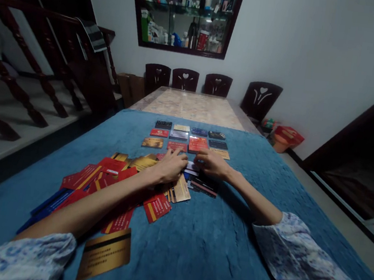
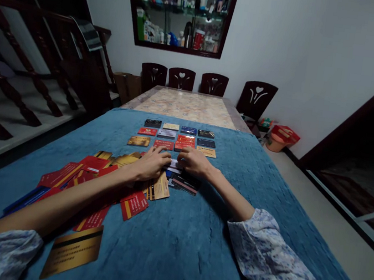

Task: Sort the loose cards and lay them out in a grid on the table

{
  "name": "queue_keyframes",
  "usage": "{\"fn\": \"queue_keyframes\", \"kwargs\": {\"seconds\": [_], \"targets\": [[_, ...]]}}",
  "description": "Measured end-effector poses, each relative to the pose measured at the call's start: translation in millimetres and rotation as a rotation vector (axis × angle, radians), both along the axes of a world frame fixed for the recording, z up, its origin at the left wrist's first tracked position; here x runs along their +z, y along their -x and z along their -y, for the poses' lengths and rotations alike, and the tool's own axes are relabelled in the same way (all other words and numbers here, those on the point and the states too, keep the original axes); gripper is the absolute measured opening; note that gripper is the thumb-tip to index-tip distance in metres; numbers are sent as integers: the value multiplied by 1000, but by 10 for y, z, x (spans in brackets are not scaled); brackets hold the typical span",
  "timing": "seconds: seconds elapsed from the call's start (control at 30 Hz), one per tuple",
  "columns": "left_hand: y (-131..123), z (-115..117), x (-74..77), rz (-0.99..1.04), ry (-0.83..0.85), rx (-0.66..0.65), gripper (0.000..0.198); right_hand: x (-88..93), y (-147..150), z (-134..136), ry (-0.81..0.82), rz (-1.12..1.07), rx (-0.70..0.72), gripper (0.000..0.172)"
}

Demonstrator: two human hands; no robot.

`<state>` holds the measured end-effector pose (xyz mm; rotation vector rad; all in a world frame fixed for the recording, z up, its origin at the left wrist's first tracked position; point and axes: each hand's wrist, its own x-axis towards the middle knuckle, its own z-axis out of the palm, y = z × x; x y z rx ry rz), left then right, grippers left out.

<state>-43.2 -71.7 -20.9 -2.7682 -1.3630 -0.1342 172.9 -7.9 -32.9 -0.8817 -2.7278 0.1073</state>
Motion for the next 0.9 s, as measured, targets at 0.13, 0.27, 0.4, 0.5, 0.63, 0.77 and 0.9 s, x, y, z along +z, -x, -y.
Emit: {"fn": "queue_keyframes", "kwargs": {"seconds": [0.13,0.27,0.4,0.5,0.63,0.77,0.9], "targets": [[-73,38,-20,-33,23,-4,36,-25,-68,52,11,-26,16,17],[-128,69,-30,-61,37,-2,39,-51,-104,92,27,-52,57,17],[-197,91,-23,-76,75,8,43,-73,-146,110,35,-66,106,20],[-260,103,-5,-66,107,28,44,-86,-196,96,52,-50,127,20],[-314,93,-3,-40,146,46,46,-99,-282,46,88,-45,151,22],[-326,55,-30,-4,203,37,53,-103,-352,-5,114,-37,156,26],[-325,26,-35,49,225,49,54,-108,-379,-35,131,-24,154,27]]}}
